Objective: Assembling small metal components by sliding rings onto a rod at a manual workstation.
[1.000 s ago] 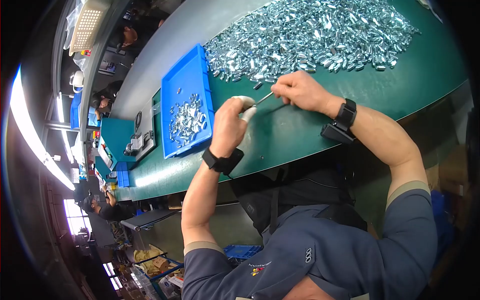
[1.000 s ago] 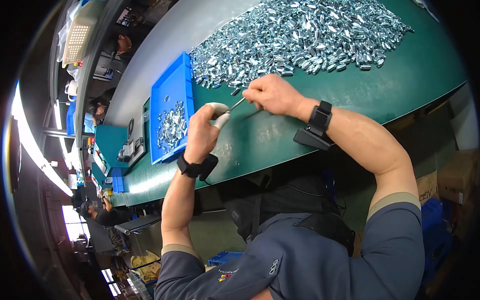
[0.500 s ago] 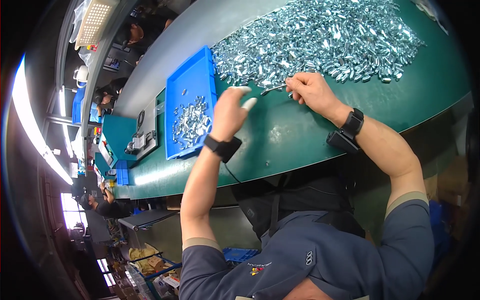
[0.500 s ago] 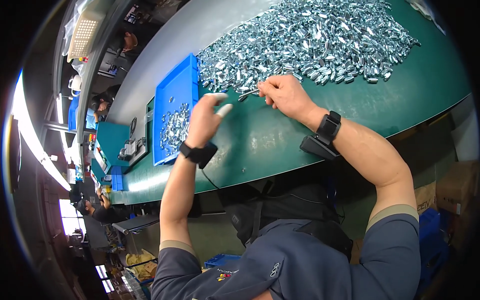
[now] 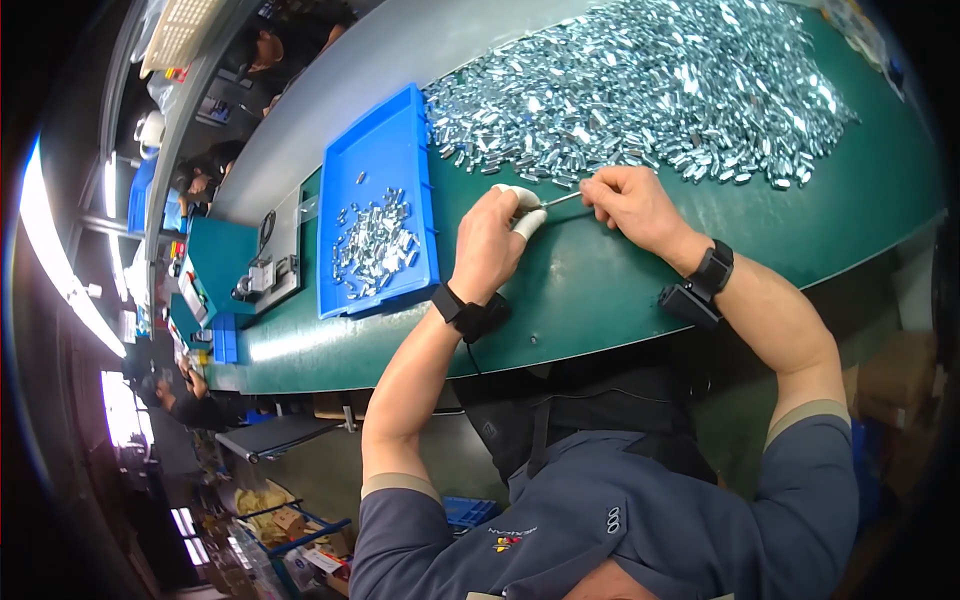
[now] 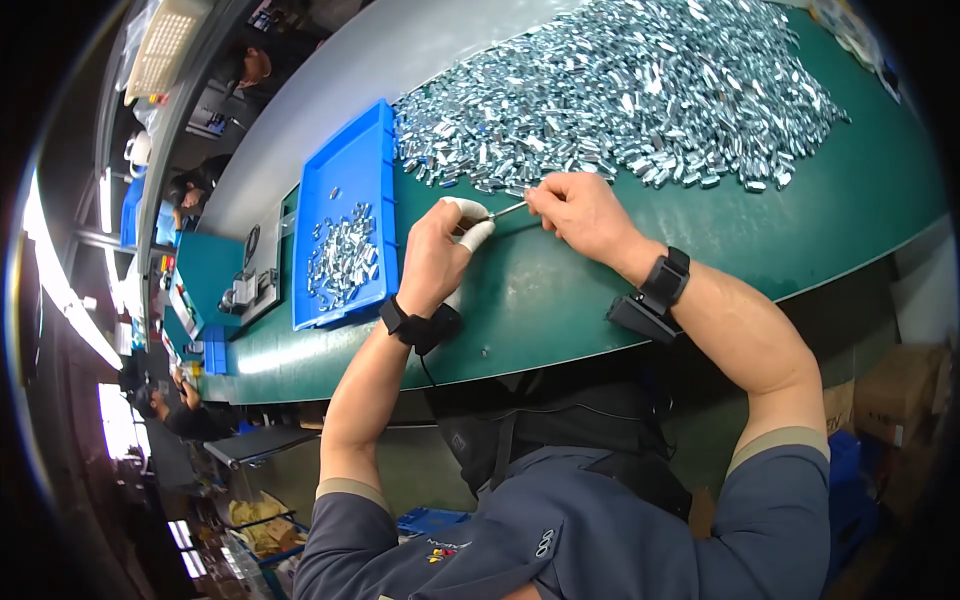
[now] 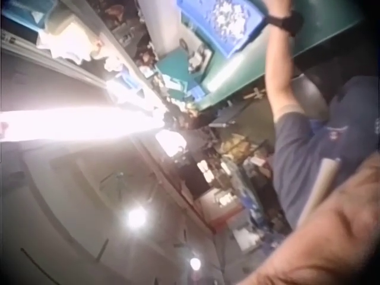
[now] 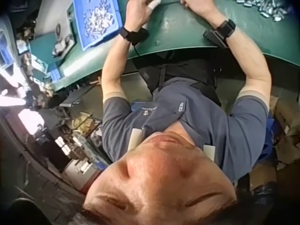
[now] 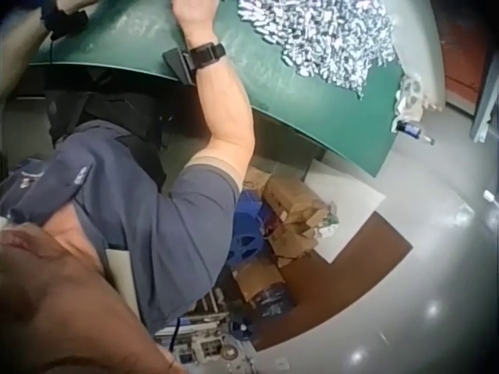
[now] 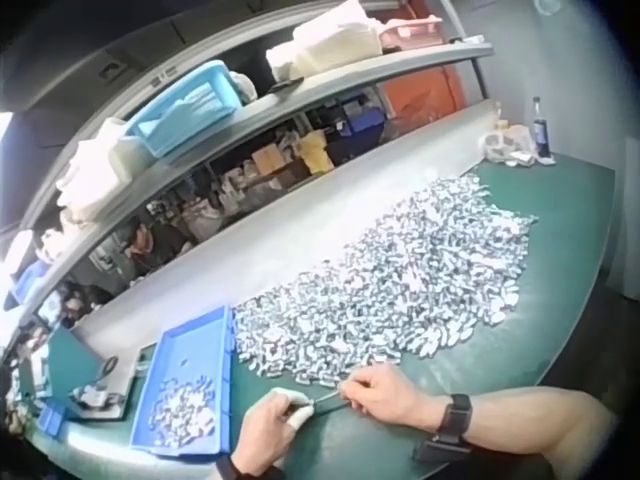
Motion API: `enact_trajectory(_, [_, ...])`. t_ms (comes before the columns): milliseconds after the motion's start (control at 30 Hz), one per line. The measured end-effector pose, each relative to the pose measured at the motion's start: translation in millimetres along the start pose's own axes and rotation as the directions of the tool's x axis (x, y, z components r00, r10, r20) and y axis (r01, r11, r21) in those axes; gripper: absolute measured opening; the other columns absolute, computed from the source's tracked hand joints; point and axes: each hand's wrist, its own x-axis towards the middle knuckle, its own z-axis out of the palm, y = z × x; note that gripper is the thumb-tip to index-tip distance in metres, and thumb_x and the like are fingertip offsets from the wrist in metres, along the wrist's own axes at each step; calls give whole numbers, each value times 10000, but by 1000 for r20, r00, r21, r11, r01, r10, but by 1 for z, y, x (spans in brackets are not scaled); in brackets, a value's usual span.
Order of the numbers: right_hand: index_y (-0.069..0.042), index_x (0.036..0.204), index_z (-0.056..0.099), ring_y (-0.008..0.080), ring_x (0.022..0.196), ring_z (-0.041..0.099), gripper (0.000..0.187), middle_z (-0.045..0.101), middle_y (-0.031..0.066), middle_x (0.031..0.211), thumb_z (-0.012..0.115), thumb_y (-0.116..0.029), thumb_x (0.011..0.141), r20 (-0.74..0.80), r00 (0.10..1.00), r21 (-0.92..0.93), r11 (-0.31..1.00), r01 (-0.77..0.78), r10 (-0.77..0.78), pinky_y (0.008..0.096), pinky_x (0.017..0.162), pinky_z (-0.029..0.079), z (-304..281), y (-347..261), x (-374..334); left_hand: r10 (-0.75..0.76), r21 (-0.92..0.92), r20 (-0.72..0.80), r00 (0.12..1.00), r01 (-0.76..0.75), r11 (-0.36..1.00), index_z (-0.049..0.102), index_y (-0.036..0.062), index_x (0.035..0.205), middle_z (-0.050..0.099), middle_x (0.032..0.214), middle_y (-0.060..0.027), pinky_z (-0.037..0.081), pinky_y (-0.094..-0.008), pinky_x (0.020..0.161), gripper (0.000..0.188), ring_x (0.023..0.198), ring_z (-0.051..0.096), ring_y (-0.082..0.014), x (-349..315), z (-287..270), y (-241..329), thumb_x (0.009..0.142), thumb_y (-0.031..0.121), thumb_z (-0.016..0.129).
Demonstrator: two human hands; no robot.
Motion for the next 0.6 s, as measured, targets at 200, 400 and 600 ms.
enact_trajectory(200, [-20,871,681,50,576,541,253,627,-3,696,579,-226,976,79,996,-67,997,49,-43,218,513,423,11,-4,-8,36,-20,46,998,-35,999,670,41,910,669,842,-145,524,-376,682,152,767,665,-313,-13,0,1,832,147,746])
enact_trajectory(400, [-20,908,706,51,580,553,236,662,8,714,591,-215,976,224,975,-141,990,22,10,203,513,427,30,4,-17,-13,-163,52,999,21,986,664,46,948,688,863,-149,525,-379,698,164,797,678,-309,-38,-14,-4,844,151,733])
enact_trajectory(600, [-17,868,712,59,570,560,278,660,16,677,576,-227,990,312,936,-208,973,-103,166,202,517,433,39,-17,-6,-26,-426,28,999,35,904,653,16,935,700,827,-131,523,-368,686,162,764,684,-272,-44,-16,-28,852,136,723])
